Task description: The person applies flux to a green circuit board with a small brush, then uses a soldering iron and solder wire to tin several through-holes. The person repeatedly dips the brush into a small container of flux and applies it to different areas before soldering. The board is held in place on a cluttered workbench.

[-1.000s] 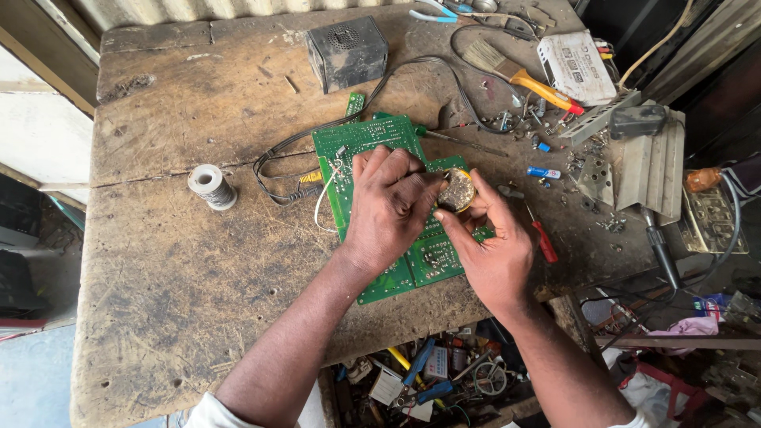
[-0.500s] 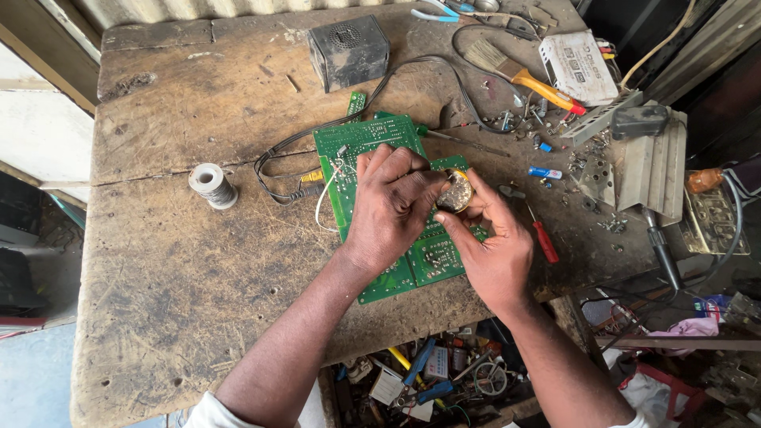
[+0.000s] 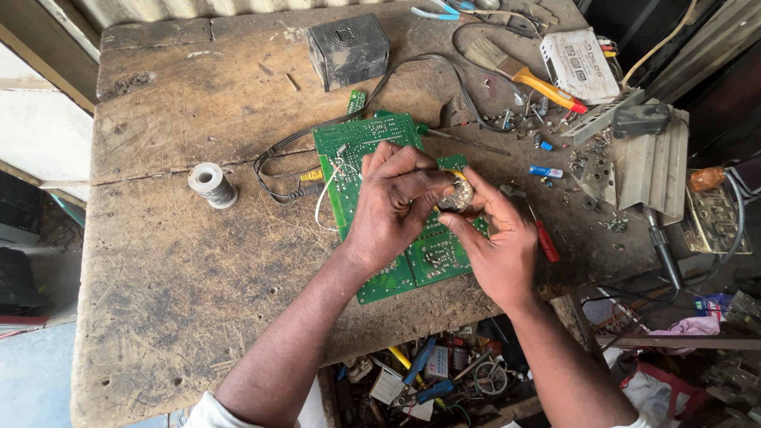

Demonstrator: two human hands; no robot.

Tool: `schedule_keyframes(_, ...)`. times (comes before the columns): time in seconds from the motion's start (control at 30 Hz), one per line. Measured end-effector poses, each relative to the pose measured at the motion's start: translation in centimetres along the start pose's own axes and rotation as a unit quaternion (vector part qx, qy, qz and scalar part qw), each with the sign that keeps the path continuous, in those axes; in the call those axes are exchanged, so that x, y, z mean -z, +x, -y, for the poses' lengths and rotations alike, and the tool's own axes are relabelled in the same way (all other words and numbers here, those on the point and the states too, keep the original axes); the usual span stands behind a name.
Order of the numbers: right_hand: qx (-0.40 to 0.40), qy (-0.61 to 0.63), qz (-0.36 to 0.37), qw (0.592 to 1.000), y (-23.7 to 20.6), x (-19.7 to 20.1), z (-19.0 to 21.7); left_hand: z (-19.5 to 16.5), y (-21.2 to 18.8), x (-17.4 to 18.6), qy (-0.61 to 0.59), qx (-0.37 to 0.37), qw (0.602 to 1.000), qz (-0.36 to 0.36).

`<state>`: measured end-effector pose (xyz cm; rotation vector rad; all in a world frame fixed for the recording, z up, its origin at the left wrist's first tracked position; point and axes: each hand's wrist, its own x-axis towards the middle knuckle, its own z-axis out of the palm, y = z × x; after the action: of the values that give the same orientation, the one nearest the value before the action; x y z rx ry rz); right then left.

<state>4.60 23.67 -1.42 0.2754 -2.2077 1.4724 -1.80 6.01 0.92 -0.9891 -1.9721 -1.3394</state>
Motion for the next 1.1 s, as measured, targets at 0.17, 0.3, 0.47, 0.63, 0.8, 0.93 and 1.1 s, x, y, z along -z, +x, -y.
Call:
schedule_keyframes(0.17, 0.001, 0.000, 0.009, 1.000, -0.10, 0.11, -0.23, 0.24, -0.01, -0.23, -0.034, 0.013, 0.999, 0.002)
schedule_keyframes(0.3, 0.001, 0.024, 0.007, 1.000, -0.07, 0.03, -0.35, 0.55, 0.07, -0.18, -0.063, 0.038, 0.997, 0.006)
schedule_keyframes(0.47, -0.021, 0.036, -0.008, 0.999, 0.09, 0.10, -0.39, 0.66, 0.10, -0.16, -0.057, 0.040, 0.997, -0.013)
schedule_keyframes(0.63, -0.012, 0.039, -0.012, 0.999, 0.13, 0.09, -0.42, 0.64, 0.09, -0.08, -0.023, 0.035, 0.999, -0.010)
schedule_keyframes(0.8, 0.003, 0.021, -0.014, 1.000, 0.02, 0.00, -0.35, 0.46, 0.12, -0.15, 0.024, 0.011, 0.999, -0.027)
schedule_keyframes(0.93, 0.009, 0.009, -0.003, 1.000, -0.11, 0.04, -0.23, 0.47, -0.05, -0.09, 0.019, 0.026, 0.999, -0.017)
schedule_keyframes(1.1, 0.004, 0.003, 0.004, 1.000, -0.25, 0.14, -0.04, 0.84, -0.09, -0.30, -0.030, 0.039, 0.999, -0.011)
